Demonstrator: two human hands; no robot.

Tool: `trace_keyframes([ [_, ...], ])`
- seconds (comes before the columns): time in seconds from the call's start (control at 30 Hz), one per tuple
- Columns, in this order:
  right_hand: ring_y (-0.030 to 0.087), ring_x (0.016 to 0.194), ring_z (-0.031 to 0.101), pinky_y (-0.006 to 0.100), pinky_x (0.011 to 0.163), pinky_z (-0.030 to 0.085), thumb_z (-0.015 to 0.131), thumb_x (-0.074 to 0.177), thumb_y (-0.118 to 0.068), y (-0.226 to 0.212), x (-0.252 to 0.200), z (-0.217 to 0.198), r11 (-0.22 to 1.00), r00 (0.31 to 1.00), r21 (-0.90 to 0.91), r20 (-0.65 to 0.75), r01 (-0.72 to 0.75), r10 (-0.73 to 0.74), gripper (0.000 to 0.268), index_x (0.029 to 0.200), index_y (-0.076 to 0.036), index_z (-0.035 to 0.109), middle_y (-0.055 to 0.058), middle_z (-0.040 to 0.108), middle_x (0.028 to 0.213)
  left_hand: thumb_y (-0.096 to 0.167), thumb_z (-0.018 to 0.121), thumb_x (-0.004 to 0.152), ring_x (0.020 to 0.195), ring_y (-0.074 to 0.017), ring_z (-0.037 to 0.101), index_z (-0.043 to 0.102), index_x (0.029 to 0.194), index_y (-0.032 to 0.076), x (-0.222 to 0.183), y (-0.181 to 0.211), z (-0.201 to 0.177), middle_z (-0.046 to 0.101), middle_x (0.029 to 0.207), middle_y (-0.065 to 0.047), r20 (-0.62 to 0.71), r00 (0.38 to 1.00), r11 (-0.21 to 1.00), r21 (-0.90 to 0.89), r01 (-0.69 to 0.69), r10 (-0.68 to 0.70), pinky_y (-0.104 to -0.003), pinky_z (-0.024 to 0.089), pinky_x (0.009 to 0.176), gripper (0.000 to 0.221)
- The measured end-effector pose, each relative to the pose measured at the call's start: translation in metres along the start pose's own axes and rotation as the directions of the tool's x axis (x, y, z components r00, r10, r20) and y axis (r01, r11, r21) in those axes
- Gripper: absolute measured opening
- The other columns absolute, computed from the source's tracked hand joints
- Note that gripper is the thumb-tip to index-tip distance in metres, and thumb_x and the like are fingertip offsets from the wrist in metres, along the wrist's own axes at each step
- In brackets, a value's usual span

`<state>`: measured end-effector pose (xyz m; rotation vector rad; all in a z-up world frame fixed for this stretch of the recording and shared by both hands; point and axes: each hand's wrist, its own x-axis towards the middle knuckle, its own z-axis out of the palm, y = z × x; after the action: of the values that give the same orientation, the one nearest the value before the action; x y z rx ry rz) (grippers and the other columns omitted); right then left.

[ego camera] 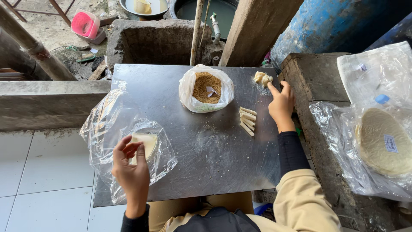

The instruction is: The person prepares small dough-based pastries by placing a piece of dough on a plastic sheet, adding a spoonful of filling from a bag, and rolling the dough into a cylindrical shape before placing the finished item into a blue container.

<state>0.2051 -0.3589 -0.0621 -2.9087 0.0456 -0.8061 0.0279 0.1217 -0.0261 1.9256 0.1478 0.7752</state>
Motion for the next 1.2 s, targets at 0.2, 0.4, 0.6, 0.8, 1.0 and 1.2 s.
trace_keyframes([
  [0.2, 0.036, 0.130, 0.049, 0.051, 0.111, 0.035, 0.063, 0.089, 0.004, 0.004, 0.016, 0.020, 0.989, 0.995, -0.117, 0.041, 0.095, -0.091, 0.043, 0.119, -0.023, 0.077, 0.014, 0.051, 0.144, 0.004, 0.071, 0.097, 0.092, -0.0197, 0.070, 0.061, 0.125, 0.009, -0.028, 0.024, 0.051, 0.075, 0.107, -0.008, 0.167, 0.837, 0.842, 0.055, -0.536, 0.522, -0.036, 0.051, 0.083, 0.031],
  [0.4, 0.023, 0.113, 0.056, 0.033, 0.094, 0.048, 0.051, 0.079, 0.016, -0.020, 0.000, -0.020, 0.794, 0.971, 0.559, 0.150, -0.240, 0.189, 0.045, 0.106, -0.012, 0.072, 0.010, 0.053, 0.125, 0.009, 0.058, 0.092, 0.104, -0.0177, 0.067, 0.060, 0.135, 0.010, -0.060, 0.028, 0.076, 0.071, 0.106, -0.003, 0.633, 0.529, 0.713, -0.052, -0.699, 0.565, -0.039, 0.044, 0.096, 0.043],
  [0.6, 0.016, 0.104, 0.055, 0.029, 0.094, 0.047, 0.051, 0.084, 0.012, -0.121, -0.090, -0.077, 0.438, 0.914, 0.850, 0.383, -0.293, -0.131, 0.037, 0.107, -0.009, 0.071, 0.006, 0.061, 0.113, 0.012, 0.062, 0.093, 0.100, -0.0179, 0.067, 0.062, 0.130, 0.013, -0.071, 0.026, 0.071, 0.071, 0.109, -0.002, 0.664, 0.592, 0.833, -0.086, -0.546, 0.457, -0.039, 0.046, 0.094, 0.037],
  [0.8, 0.026, 0.113, 0.056, 0.035, 0.102, 0.044, 0.050, 0.079, 0.013, -0.181, -0.124, -0.078, 0.678, 0.903, 0.735, 0.311, -0.030, -0.297, 0.041, 0.104, -0.008, 0.075, 0.009, 0.058, 0.115, 0.016, 0.071, 0.089, 0.098, -0.0251, 0.066, 0.063, 0.124, 0.009, -0.069, 0.023, 0.068, 0.071, 0.108, -0.007, 0.468, 0.836, 0.908, 0.143, -0.393, 0.288, -0.039, 0.049, 0.086, 0.037],
  [1.0, 0.025, 0.111, 0.055, 0.040, 0.097, 0.042, 0.058, 0.083, 0.005, -0.189, -0.137, -0.078, 0.851, 0.902, 0.445, 0.183, 0.280, -0.392, 0.040, 0.111, -0.016, 0.077, 0.006, 0.061, 0.120, 0.015, 0.070, 0.089, 0.097, -0.0230, 0.067, 0.064, 0.122, 0.009, -0.070, 0.017, 0.067, 0.072, 0.100, -0.004, 0.495, 0.836, 0.922, 0.157, -0.354, 0.237, -0.039, 0.048, 0.086, 0.034],
  [1.2, 0.020, 0.110, 0.054, 0.037, 0.095, 0.039, 0.059, 0.093, -0.010, -0.184, -0.142, -0.084, 0.827, 0.828, 0.099, 0.038, 0.554, -0.559, 0.037, 0.127, -0.015, 0.074, 0.004, 0.062, 0.128, 0.016, 0.070, 0.092, 0.096, -0.0219, 0.067, 0.065, 0.122, 0.010, -0.072, 0.014, 0.069, 0.073, 0.098, -0.003, 0.481, 0.853, 0.946, 0.131, -0.298, 0.202, -0.038, 0.048, 0.087, 0.031],
])
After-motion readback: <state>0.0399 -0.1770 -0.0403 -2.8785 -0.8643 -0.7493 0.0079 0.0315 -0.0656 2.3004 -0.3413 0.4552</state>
